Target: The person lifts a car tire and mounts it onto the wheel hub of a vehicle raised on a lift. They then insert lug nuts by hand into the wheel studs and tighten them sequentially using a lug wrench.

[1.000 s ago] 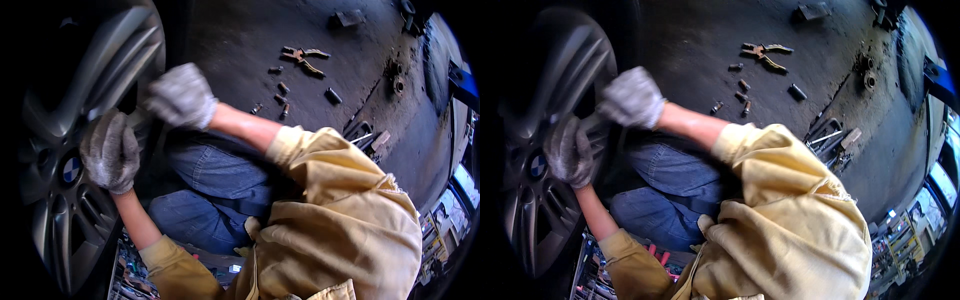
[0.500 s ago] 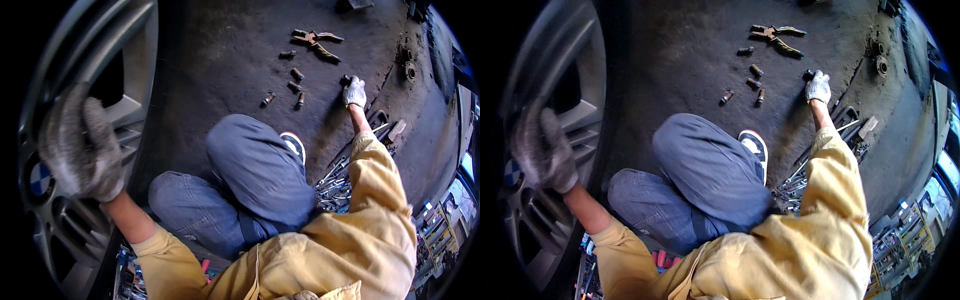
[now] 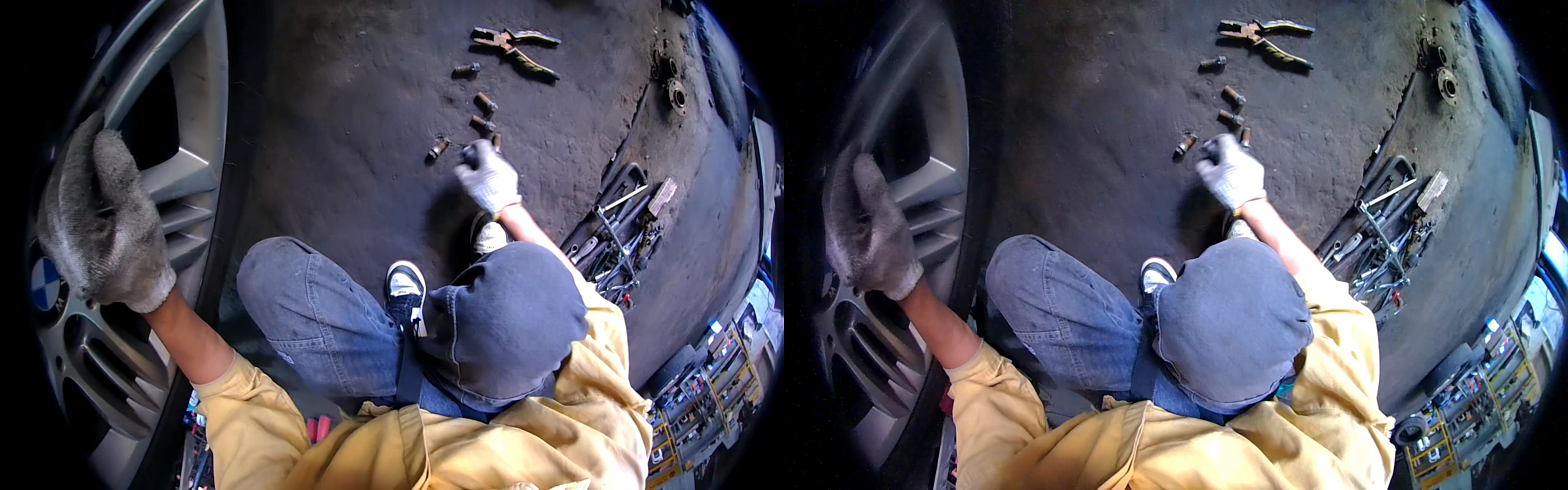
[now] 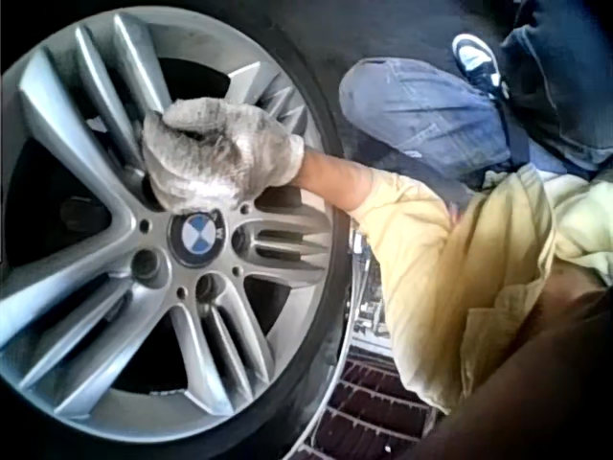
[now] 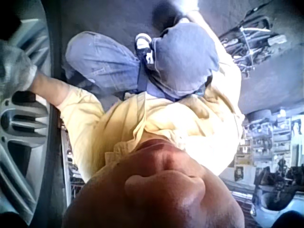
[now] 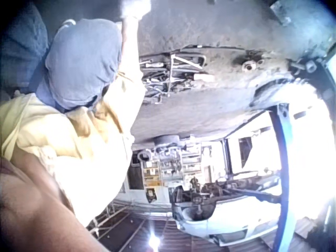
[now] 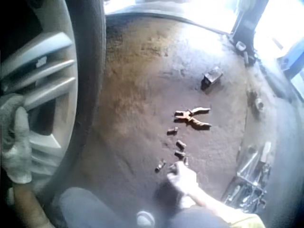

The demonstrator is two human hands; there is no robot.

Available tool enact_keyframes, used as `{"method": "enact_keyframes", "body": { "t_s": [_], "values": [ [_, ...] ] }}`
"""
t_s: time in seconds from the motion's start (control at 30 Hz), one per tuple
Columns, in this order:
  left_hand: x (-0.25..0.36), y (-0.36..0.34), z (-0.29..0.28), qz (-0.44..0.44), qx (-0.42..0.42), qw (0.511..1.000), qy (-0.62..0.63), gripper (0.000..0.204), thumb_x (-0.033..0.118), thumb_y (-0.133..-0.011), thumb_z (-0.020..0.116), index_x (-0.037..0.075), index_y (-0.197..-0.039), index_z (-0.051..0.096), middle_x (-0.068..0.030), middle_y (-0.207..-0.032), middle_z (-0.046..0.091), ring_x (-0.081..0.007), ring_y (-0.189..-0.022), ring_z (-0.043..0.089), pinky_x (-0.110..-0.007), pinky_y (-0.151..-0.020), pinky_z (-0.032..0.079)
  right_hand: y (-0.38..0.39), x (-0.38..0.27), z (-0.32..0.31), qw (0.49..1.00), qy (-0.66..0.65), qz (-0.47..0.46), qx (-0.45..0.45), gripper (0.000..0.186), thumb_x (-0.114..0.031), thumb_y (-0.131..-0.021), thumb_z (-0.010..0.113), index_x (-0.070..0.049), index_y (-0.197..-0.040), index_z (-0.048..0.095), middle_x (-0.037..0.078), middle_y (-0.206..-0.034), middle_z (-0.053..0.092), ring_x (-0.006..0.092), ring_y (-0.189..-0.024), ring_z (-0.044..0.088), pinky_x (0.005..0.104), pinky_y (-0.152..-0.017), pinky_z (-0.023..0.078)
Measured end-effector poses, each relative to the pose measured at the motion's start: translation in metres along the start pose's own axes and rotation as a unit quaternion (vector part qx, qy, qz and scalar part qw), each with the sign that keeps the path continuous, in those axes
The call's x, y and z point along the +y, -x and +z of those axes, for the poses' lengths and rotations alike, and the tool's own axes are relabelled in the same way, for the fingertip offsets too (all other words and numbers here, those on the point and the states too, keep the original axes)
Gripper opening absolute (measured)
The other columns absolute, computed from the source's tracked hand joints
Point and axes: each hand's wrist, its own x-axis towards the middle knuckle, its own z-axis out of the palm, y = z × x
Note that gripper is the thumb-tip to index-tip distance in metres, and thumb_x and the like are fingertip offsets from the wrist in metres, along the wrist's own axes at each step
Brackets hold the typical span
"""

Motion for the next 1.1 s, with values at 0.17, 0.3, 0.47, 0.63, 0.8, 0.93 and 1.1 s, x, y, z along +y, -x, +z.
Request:
{"method": "enact_keyframes", "body": {
  "t_s": [0.17, 0.3, 0.47, 0.63, 0.8, 0.93, 1.1],
  "values": [
    [-0.004, -0.004, 0.000, 0.076, 0.009, 0.997, -0.007, 0.021, 0.019, -0.098, 0.070, 0.004, -0.112, 0.076, -0.0136, -0.105, 0.076, -0.0231, -0.093, 0.074, -0.036, -0.087, 0.060, -0.035, -0.029, 0.038, 0.942, 0.226, -0.177, -0.172, 0.035, -0.030, -0.092, 0.069, -0.014, -0.120, 0.056, 0.015, -0.090, 0.071, 0.0370, -0.083, 0.071, 0.0494, -0.069, 0.054],
    [0.002, -0.010, -0.002, 0.126, 0.014, 0.992, -0.015, 0.021, 0.018, -0.097, 0.071, 0.009, -0.116, 0.073, -0.0071, -0.110, 0.074, -0.0215, -0.106, 0.069, -0.039, -0.098, 0.053, -0.057, -0.030, 0.024, 0.917, 0.243, -0.221, -0.228, 0.026, -0.030, -0.096, 0.062, -0.013, -0.114, 0.057, 0.016, -0.095, 0.070, 0.0371, -0.087, 0.070, 0.0490, -0.072, 0.054],
    [0.009, -0.004, -0.013, -0.001, -0.029, 0.996, 0.085, 0.025, 0.018, -0.091, 0.076, 0.011, -0.115, 0.075, -0.0070, -0.114, 0.074, -0.0236, -0.109, 0.067, -0.042, -0.104, 0.048, -0.103, -0.114, -0.077, 0.936, -0.015, -0.308, -0.167, 0.030, -0.008, -0.080, 0.072, -0.014, -0.108, 0.066, 0.013, -0.102, 0.070, 0.0325, -0.094, 0.070, 0.0432, -0.078, 0.055],
    [0.016, -0.012, -0.037, -0.022, 0.003, 0.985, 0.173, 0.038, 0.029, -0.083, 0.084, 0.011, -0.117, 0.075, -0.0081, -0.110, 0.075, -0.0281, -0.103, 0.070, -0.043, -0.094, 0.053, -0.099, -0.252, -0.189, 0.856, -0.100, -0.476, -0.176, 0.036, -0.003, -0.073, 0.072, -0.009, -0.109, 0.068, 0.015, -0.096, 0.065, 0.0339, -0.092, 0.068, 0.0423, -0.082, 0.054],
    [0.027, -0.006, -0.077, -0.042, -0.033, 0.963, 0.263, 0.055, 0.047, -0.073, 0.082, 0.015, -0.116, 0.074, -0.0064, -0.111, 0.074, -0.0292, -0.106, 0.069, -0.042, -0.094, 0.056, -0.018, -0.321, -0.206, 0.784, -0.142, -0.575, -0.185, 0.038, -0.008, -0.070, 0.075, -0.009, -0.107, 0.069, 0.012, -0.088, 0.061, 0.0340, -0.079, 0.064, 0.0434, -0.072, 0.052],
    [0.019, -0.002, -0.090, -0.051, -0.038, 0.922, 0.381, 0.045, 0.033, -0.071, 0.088, 0.010, -0.108, 0.076, -0.0095, -0.103, 0.073, -0.0288, -0.101, 0.070, -0.041, -0.088, 0.058, 0.010, -0.327, -0.191, 0.777, -0.194, -0.570, -0.186, 0.037, -0.009, -0.070, 0.076, -0.009, -0.106, 0.069, 0.011, -0.087, 0.061, 0.0337, -0.078, 0.064, 0.0423, -0.070, 0.052],
    [0.021, -0.004, -0.095, -0.050, -0.061, 0.927, 0.367, 0.032, 0.027, -0.081, 0.085, 0.009, -0.106, 0.078, -0.0096, -0.101, 0.075, -0.0281, -0.103, 0.070, -0.042, -0.092, 0.057, 0.019, -0.326, -0.184, 0.786, -0.220, -0.551, -0.172, 0.039, -0.009, -0.070, 0.077, -0.008, -0.109, 0.070, 0.011, -0.089, 0.063, 0.0317, -0.080, 0.066, 0.0410, -0.071, 0.053]
  ]
}}
